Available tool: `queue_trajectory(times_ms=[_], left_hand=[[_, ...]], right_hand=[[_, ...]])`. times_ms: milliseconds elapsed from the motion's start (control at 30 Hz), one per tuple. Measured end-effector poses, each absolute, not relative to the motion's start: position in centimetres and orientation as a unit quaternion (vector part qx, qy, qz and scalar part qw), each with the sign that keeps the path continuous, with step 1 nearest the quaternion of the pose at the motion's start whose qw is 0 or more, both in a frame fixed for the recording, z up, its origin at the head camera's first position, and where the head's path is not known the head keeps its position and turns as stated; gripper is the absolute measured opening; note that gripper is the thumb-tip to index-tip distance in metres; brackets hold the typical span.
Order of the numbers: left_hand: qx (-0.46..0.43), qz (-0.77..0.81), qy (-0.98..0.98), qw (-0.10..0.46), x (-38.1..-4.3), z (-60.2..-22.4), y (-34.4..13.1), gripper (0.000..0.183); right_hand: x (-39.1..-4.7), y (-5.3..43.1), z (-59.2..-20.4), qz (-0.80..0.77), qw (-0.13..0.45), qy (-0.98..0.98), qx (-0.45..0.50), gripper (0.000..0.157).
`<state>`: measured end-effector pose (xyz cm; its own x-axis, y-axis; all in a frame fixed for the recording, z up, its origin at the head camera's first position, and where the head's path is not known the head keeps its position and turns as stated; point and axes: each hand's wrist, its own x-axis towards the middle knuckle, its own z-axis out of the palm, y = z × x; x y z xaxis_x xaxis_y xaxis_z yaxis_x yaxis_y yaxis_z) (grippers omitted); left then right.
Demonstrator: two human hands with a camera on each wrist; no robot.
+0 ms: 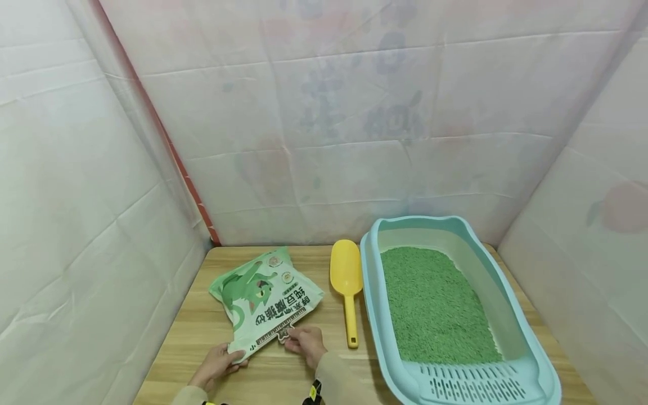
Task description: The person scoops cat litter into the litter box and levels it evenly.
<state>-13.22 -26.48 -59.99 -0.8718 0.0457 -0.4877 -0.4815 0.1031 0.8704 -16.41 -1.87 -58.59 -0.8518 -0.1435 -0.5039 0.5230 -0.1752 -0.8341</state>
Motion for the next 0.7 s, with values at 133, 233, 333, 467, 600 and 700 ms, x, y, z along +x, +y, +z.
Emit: queue_trajectory(times_ms=[133, 233, 333, 467, 600, 700], left_hand=[[-0.144, 0.603, 0.764, 0.177, -13.2, -59.4, -26.3, 0.024], [-0.125, 0.514, 0.838, 0.137, -13.1, -58.7, -26.0, 0.022], [-0.108, 0.408, 0.903, 0.081, -13.0, -57.5, -25.5, 0.033], [-0.088, 0.329, 0.94, -0.013, -13.3, -55.4, -24.9, 0.048], [-0.025, 0.272, 0.953, -0.128, -14.5, -53.5, -23.6, 0.043], [0.036, 0.231, 0.953, -0.194, -15.9, -52.2, -22.2, 0.043]], right_hand=[[-16.4, -1.9, -58.0, -0.71, 0.225, 0.655, 0.13, 0.03], [-16.3, -1.7, -57.3, -0.669, 0.216, 0.703, 0.106, 0.029], [-16.0, -0.9, -56.2, -0.607, 0.178, 0.773, 0.059, 0.028], [-15.8, 0.4, -53.7, -0.489, 0.085, 0.868, -0.028, 0.032], [-15.8, 2.0, -51.1, -0.388, -0.018, 0.918, -0.078, 0.03], [-16.3, 3.5, -49.2, -0.317, -0.097, 0.938, -0.098, 0.032]])
